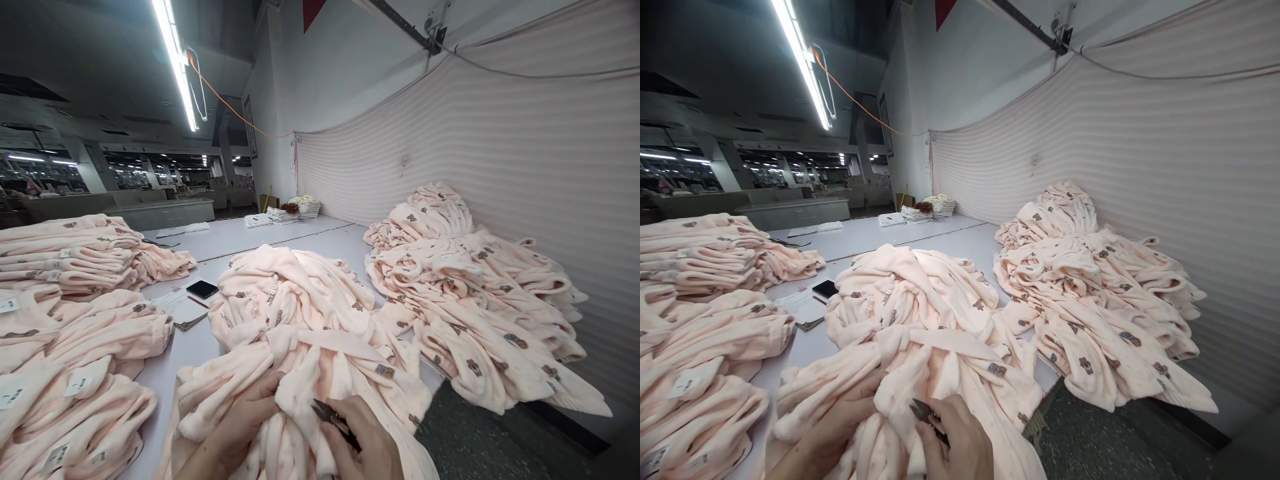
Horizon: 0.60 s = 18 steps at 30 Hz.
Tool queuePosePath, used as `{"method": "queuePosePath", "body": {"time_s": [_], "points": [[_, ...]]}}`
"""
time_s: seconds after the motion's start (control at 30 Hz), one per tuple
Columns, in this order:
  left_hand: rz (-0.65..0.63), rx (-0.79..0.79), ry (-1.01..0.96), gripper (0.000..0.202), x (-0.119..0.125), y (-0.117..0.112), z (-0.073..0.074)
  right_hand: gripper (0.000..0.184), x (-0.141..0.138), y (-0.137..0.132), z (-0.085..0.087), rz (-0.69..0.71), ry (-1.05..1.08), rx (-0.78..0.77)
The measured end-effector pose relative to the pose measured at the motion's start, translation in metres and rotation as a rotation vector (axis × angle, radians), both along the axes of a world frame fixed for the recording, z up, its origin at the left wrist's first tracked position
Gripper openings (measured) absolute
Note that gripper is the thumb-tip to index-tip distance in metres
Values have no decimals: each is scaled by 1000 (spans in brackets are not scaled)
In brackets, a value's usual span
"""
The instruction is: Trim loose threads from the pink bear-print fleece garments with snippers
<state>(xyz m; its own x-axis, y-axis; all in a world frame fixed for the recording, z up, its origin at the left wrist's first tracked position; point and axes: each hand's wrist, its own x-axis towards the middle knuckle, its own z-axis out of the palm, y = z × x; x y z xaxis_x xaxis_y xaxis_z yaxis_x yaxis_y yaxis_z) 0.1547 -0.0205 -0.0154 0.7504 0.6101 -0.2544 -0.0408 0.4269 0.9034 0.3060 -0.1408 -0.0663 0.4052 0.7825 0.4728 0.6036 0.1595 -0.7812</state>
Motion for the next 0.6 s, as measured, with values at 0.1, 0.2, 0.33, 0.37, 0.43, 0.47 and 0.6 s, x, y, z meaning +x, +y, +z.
{"method": "queuePosePath", "body": {"time_s": [0.1, 0.2, 0.33, 0.37, 0.43, 0.47, 0.6], "points": [[1, -51, -49, 20, 0, 2, -3, 24, -2, 2, -4, 49, 2, 39], [10, -49, -30, 22, 1, 2, -3, 22, -5, 6, -1, 90, 22, 67], [19, -44, -53, 20, 1, -1, -1, 20, -5, 10, 7, 127, 78, 105], [29, -39, -58, 20, 1, -2, 0, 20, -5, 10, 8, 117, 82, 111], [39, -13, -57, 21, 2, -3, 1, 21, -7, 8, 7, 72, 83, 96], [30, 12, -52, 22, 2, -4, 1, 22, -8, 6, 6, 33, 82, 73], [52, 262, 0, 38, -2, -5, 4, 28, -20, 2, -7, -192, 7, -36]]}}
